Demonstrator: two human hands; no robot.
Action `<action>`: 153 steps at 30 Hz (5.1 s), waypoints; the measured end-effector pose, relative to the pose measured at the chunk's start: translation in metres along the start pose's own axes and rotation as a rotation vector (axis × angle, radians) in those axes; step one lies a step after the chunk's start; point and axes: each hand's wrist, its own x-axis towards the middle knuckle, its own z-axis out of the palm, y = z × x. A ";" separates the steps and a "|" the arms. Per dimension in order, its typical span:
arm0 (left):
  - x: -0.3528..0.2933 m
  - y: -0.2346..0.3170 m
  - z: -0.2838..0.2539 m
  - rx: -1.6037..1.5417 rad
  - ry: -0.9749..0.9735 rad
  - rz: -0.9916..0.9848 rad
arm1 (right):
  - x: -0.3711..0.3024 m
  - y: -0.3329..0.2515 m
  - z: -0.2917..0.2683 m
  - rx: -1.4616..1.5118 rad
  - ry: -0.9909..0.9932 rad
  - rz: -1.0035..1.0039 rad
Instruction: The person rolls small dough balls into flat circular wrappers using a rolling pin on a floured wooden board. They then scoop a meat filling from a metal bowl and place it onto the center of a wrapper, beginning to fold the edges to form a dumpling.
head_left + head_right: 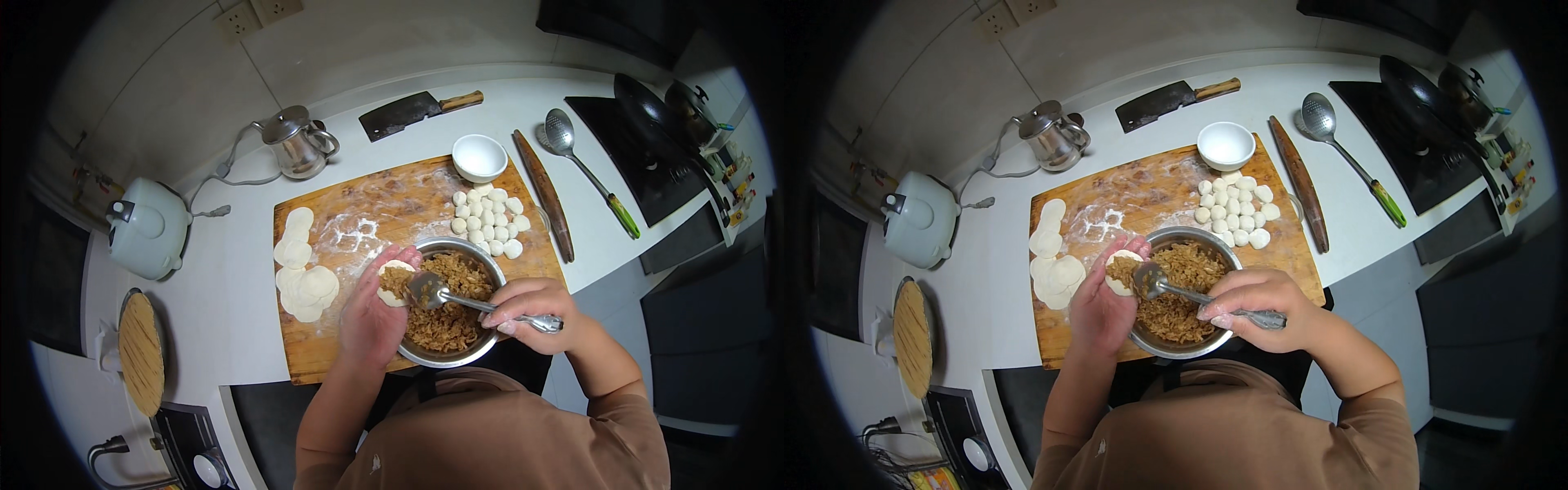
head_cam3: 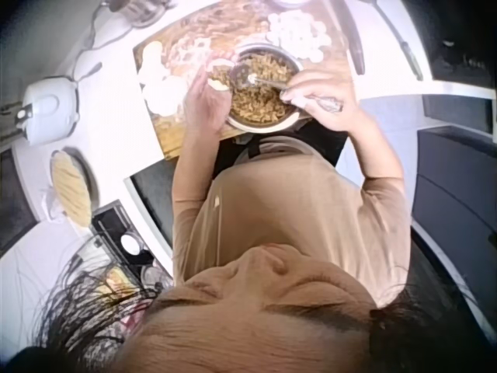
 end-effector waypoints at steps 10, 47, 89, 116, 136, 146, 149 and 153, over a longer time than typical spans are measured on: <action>0.000 0.001 -0.001 -0.063 -0.003 -0.017 | -0.007 0.000 -0.002 0.006 0.052 0.020; 0.001 0.008 0.003 -0.054 -0.046 0.012 | -0.014 0.025 0.003 -0.478 -0.344 -0.070; -0.012 -0.002 -0.007 0.254 0.060 -0.042 | -0.009 0.002 0.012 0.020 0.198 0.053; -0.007 -0.002 -0.001 0.306 0.087 -0.051 | -0.018 -0.013 -0.002 -0.029 0.180 0.089; -0.014 0.005 0.014 0.163 0.016 -0.145 | -0.012 0.018 0.013 0.345 0.461 0.246; -0.015 -0.001 0.006 0.194 -0.046 -0.155 | -0.005 0.020 0.023 0.289 0.475 0.298; -0.011 0.000 0.007 0.206 -0.040 -0.107 | -0.005 0.015 0.021 0.340 0.474 0.277; -0.011 0.001 0.006 0.180 -0.052 -0.123 | -0.003 0.015 0.026 0.314 0.458 0.244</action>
